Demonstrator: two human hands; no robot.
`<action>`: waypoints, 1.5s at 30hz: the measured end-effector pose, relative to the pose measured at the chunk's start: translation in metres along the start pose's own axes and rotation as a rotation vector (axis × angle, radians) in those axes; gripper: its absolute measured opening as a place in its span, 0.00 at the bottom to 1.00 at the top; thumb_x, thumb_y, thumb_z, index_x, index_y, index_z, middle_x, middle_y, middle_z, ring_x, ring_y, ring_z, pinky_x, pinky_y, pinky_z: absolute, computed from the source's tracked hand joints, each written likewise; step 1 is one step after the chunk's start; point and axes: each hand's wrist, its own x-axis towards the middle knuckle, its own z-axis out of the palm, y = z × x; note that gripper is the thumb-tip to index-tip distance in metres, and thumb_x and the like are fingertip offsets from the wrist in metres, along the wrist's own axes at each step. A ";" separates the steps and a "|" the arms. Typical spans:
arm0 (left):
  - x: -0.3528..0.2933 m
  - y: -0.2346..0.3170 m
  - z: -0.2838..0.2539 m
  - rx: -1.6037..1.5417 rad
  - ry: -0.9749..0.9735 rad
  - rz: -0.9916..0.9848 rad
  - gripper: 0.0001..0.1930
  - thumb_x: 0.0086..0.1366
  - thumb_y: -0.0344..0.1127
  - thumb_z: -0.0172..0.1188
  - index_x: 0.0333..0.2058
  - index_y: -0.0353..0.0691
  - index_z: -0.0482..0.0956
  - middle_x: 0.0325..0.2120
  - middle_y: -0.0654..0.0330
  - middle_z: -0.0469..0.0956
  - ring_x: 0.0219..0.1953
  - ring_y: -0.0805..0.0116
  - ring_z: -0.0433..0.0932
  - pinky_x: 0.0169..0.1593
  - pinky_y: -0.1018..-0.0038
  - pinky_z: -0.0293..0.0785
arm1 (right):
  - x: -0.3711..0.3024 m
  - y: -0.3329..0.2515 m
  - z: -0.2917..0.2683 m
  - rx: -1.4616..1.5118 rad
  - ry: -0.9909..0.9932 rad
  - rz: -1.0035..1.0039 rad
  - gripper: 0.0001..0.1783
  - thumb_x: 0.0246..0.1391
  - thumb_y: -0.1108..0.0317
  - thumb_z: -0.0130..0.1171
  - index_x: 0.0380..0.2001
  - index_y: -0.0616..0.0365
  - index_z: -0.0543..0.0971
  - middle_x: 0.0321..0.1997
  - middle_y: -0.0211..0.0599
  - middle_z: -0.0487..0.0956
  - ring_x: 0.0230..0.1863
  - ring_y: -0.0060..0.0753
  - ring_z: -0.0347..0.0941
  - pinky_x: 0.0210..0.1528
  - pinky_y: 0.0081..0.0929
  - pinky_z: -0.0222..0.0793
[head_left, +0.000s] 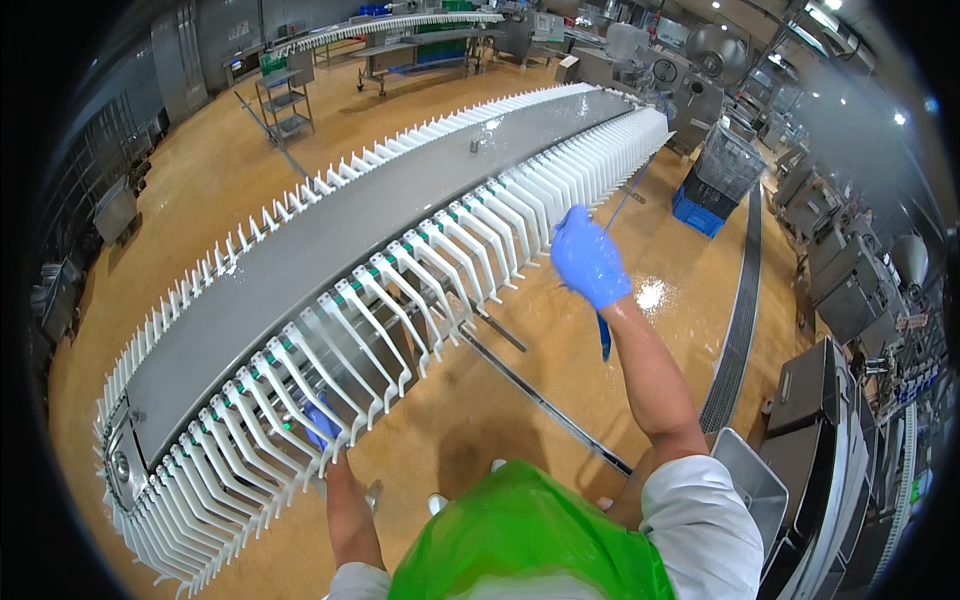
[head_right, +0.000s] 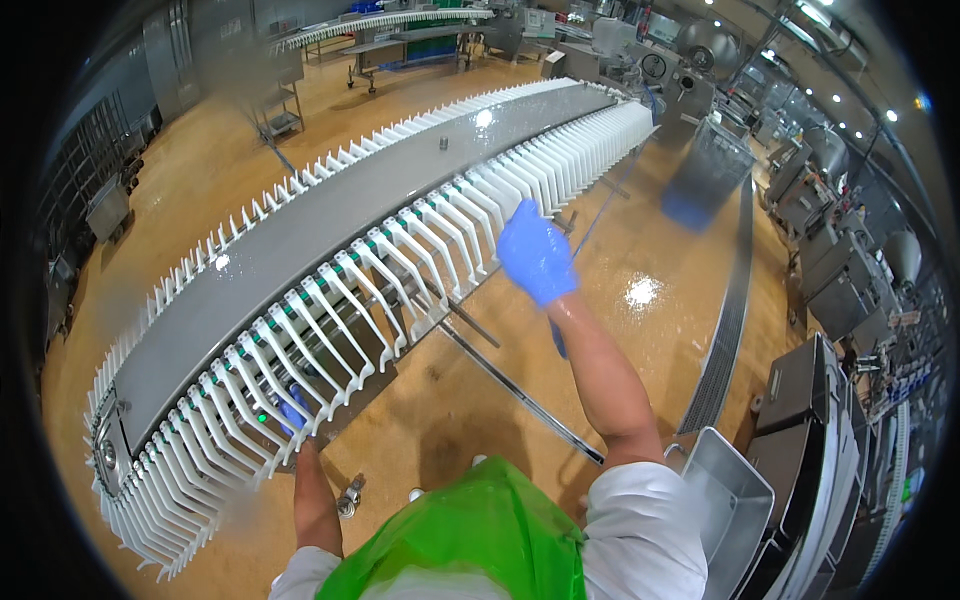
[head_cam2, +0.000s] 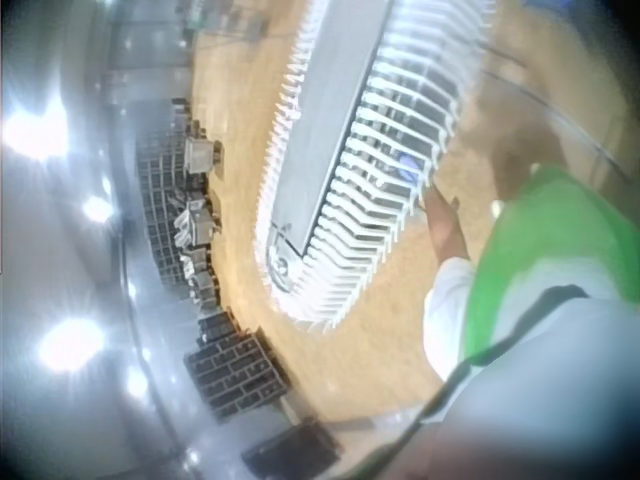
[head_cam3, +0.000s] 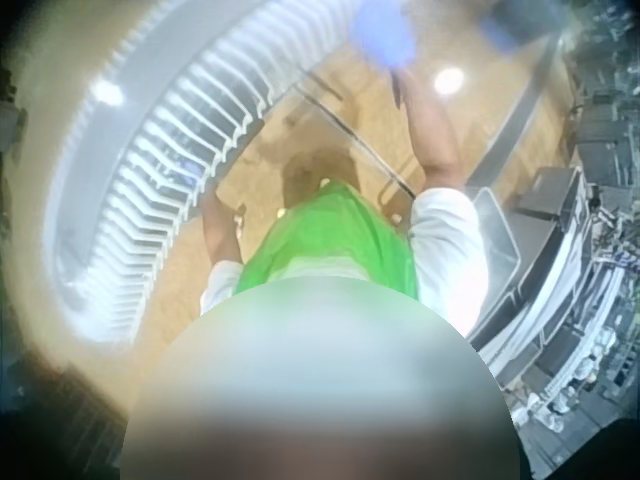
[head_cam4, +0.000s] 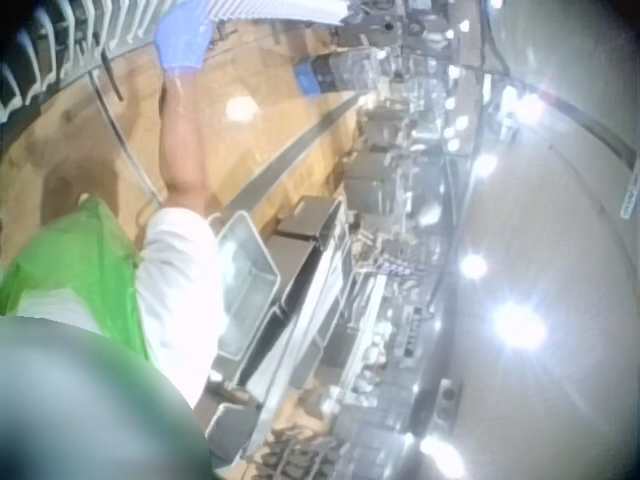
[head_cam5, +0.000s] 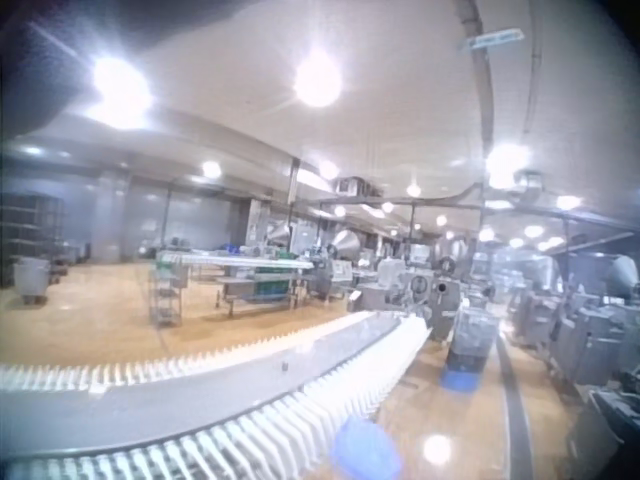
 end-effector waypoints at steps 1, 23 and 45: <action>0.001 0.008 0.010 -0.003 -0.007 0.005 0.16 0.69 0.42 0.47 0.35 0.36 0.77 0.29 0.57 0.78 0.31 0.61 0.76 0.34 0.64 0.71 | 0.003 0.010 -0.003 0.020 0.102 0.015 0.11 0.55 0.68 0.48 0.36 0.67 0.68 0.26 0.64 0.76 0.29 0.62 0.75 0.36 0.51 0.71; 0.004 0.133 0.137 0.015 -0.028 0.015 0.14 0.68 0.41 0.50 0.39 0.36 0.76 0.30 0.49 0.76 0.33 0.57 0.73 0.39 0.64 0.69 | 0.113 0.231 0.011 -0.059 0.043 0.347 0.14 0.57 0.64 0.44 0.38 0.67 0.64 0.28 0.63 0.76 0.27 0.56 0.77 0.30 0.50 0.73; 0.003 0.259 0.272 -0.108 -0.002 0.001 0.16 0.68 0.44 0.51 0.34 0.34 0.76 0.24 0.51 0.75 0.24 0.58 0.70 0.31 0.61 0.67 | 0.224 0.380 0.026 0.073 0.209 0.359 0.14 0.60 0.61 0.41 0.36 0.64 0.61 0.22 0.60 0.76 0.13 0.50 0.74 0.12 0.42 0.69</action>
